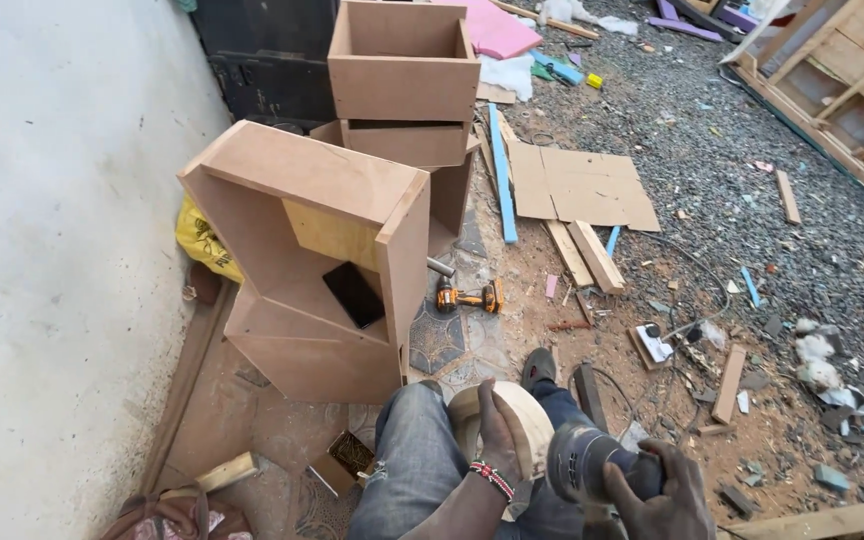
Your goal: Sanding a curved wooden component using an electric orbital sander.
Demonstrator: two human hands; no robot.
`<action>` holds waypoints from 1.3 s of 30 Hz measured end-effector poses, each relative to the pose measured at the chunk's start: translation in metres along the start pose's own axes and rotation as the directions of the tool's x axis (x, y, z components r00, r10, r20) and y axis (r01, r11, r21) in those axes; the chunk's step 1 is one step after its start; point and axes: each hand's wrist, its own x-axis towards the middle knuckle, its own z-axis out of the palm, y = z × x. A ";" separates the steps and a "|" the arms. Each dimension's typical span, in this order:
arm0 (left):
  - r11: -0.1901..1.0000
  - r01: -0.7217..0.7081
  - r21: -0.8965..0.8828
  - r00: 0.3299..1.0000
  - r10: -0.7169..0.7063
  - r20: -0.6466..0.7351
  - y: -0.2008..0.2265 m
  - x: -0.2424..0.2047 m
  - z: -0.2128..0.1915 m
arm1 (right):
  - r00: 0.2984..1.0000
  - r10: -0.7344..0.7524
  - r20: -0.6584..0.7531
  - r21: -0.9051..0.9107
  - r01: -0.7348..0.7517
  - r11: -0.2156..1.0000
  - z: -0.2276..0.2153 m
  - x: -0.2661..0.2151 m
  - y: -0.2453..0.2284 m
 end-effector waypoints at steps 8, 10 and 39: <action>0.987 -0.062 -0.145 0.998 0.060 -0.020 0.006 0.004 0.000 | 0.989 0.116 0.090 -0.067 -0.110 0.992 -0.015 -0.006 -0.023; 0.994 -0.030 -0.106 0.999 0.033 0.030 0.004 0.005 0.002 | 0.981 0.172 0.088 -0.042 -0.169 0.985 -0.018 0.001 -0.021; 0.974 -0.150 -0.171 0.989 0.145 -0.040 0.012 -0.021 0.023 | 0.998 0.036 0.044 0.100 -0.040 0.994 -0.005 0.006 0.013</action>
